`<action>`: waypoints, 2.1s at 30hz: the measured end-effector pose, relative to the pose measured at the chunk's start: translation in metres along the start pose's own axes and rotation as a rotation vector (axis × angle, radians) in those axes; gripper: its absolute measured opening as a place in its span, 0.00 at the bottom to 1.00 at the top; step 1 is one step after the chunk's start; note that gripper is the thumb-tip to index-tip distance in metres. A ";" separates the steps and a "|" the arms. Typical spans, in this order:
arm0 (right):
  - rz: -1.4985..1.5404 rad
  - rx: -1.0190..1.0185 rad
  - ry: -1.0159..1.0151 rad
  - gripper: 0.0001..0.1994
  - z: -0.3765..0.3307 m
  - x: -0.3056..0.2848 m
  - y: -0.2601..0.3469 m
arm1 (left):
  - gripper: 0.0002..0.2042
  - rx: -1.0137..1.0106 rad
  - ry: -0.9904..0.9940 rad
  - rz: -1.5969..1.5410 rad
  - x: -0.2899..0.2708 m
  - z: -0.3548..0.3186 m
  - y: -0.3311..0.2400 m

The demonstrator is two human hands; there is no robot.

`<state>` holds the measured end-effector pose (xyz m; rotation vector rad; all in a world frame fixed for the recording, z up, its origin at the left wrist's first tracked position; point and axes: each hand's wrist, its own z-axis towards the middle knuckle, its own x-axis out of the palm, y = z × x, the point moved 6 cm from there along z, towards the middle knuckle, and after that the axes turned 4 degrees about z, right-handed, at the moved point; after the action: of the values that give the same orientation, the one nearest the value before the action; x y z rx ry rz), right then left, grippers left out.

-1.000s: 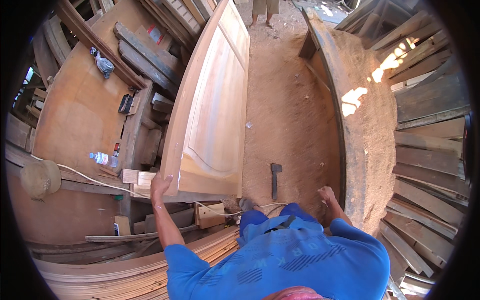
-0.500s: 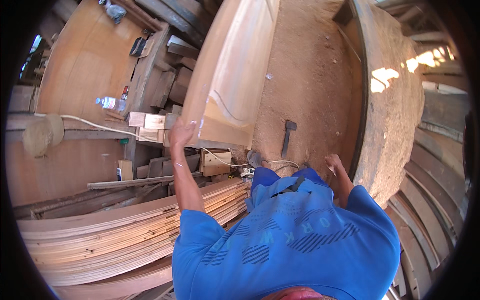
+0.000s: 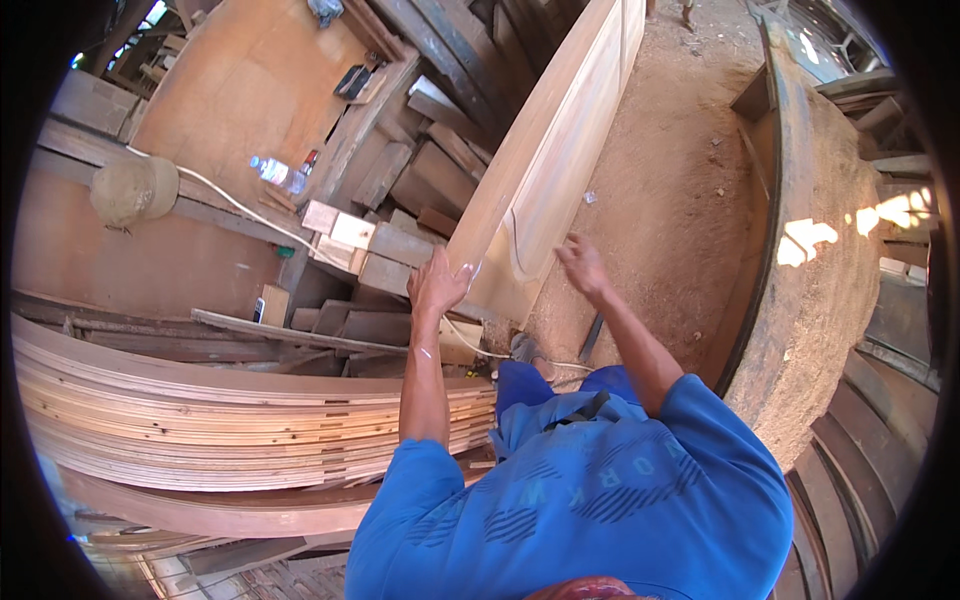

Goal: The person applies glue to a wooden strip and attaches it to a large wooden door panel. They then use a mallet to tap the strip into place and inspect the alignment. The person lifts and repositions the door panel to continue the assembly process.

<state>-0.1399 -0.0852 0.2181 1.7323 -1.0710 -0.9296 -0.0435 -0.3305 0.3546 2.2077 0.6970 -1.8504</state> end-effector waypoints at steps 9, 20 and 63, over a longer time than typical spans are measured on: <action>0.213 -0.161 0.092 0.44 -0.028 0.084 0.087 | 0.24 0.010 0.047 -0.007 0.013 -0.038 -0.052; 0.207 -0.095 -0.199 0.22 -0.072 0.038 0.063 | 0.24 0.434 0.750 -1.271 0.073 -0.030 -0.007; -0.098 0.372 -0.987 0.34 -0.189 -0.081 0.021 | 0.34 -0.250 0.794 -0.621 0.793 0.147 0.156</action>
<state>-0.0051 0.0387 0.3131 1.6082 -1.8784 -1.8286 -0.0091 -0.3416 -0.4663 2.7017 1.7950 -0.8665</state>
